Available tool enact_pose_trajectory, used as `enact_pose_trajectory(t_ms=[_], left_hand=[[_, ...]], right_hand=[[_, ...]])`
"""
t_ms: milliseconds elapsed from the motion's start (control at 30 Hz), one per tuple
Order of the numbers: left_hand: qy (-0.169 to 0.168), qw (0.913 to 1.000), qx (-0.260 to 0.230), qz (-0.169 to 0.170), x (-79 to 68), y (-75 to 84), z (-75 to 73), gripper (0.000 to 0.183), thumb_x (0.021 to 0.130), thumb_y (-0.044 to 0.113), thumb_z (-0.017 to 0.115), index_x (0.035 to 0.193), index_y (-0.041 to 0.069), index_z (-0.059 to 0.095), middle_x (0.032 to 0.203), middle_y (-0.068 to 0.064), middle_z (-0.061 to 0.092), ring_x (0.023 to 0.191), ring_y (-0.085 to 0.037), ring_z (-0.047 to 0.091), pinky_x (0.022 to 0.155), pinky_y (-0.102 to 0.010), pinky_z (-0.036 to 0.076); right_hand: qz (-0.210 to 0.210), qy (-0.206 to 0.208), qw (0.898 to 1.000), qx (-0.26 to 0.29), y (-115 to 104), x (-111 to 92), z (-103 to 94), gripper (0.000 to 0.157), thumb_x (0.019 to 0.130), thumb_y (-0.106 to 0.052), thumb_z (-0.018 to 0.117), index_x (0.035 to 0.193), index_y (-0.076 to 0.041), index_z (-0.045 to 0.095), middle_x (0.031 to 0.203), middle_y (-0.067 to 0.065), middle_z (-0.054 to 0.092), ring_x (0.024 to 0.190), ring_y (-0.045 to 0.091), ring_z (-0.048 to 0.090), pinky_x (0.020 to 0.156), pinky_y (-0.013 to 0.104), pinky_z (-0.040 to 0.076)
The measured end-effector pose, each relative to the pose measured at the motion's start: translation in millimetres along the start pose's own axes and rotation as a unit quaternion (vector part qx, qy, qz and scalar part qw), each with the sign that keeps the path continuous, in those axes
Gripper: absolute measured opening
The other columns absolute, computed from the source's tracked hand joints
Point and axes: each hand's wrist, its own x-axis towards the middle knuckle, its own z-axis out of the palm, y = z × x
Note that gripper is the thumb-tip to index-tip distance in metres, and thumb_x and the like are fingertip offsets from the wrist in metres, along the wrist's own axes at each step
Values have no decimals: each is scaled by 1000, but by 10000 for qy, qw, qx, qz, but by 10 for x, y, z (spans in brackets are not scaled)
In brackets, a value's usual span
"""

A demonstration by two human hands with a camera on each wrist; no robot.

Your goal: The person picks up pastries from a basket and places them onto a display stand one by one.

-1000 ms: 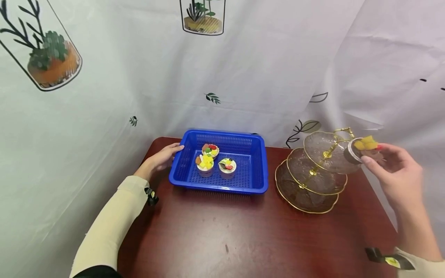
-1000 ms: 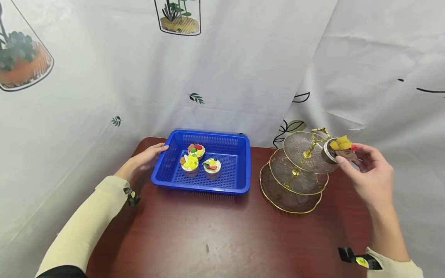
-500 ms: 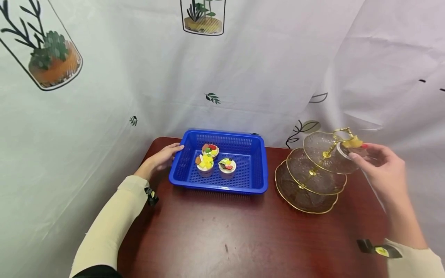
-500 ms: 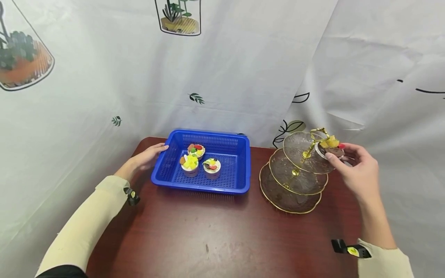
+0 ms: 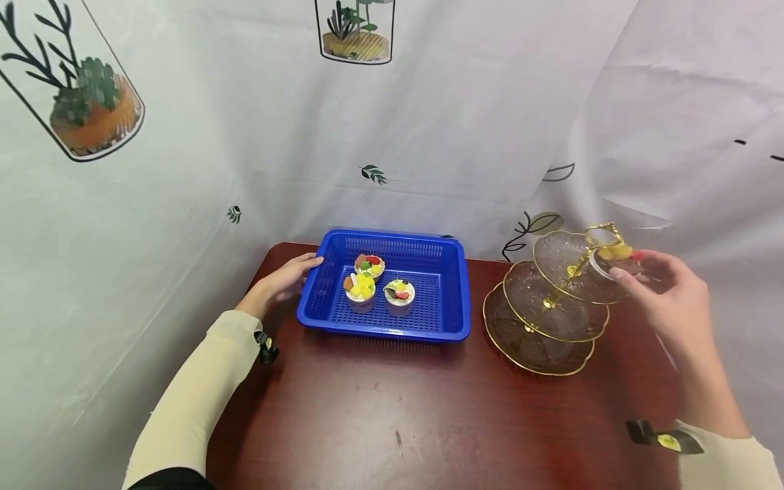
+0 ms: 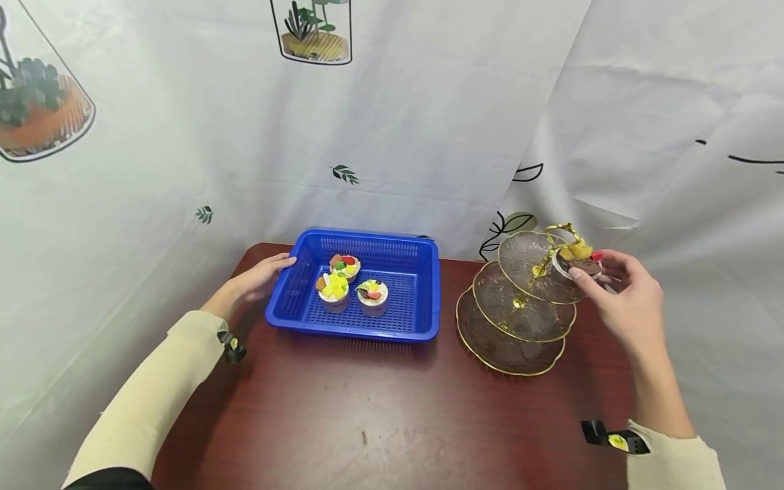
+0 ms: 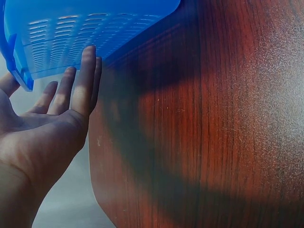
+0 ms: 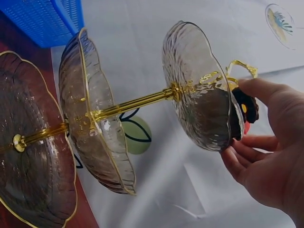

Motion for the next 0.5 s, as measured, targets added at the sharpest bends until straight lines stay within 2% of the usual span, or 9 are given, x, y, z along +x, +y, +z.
enact_pose_trajectory(t_ms=[167, 300, 500], left_hand=[[73, 10000, 28, 54, 23, -48, -23, 59, 105, 41, 47, 151, 11, 27, 132, -25, 54, 101, -32, 66, 83, -51, 56], [114, 9999, 61, 70, 57, -95, -56, 60, 104, 43, 47, 152, 11, 27, 130, -23, 55, 100, -31, 66, 83, -51, 56], [139, 9999, 59, 52, 98, -112, -76, 62, 103, 46, 50, 151, 13, 28, 131, -23, 55, 102, -32, 66, 84, -52, 56]], right_hand=[[20, 40, 10000, 35, 1, -8, -2, 53, 86, -22, 79, 134, -12, 57, 107, -18, 61, 93, -11, 60, 75, 3, 45], [32, -52, 10000, -30, -6, -8, -23, 60, 87, -22, 79, 140, -14, 53, 115, -13, 59, 98, -10, 58, 76, 3, 45], [23, -76, 9999, -138, -38, 16, -61, 65, 87, -22, 79, 144, -16, 49, 127, -9, 53, 121, 3, 54, 79, 3, 45]])
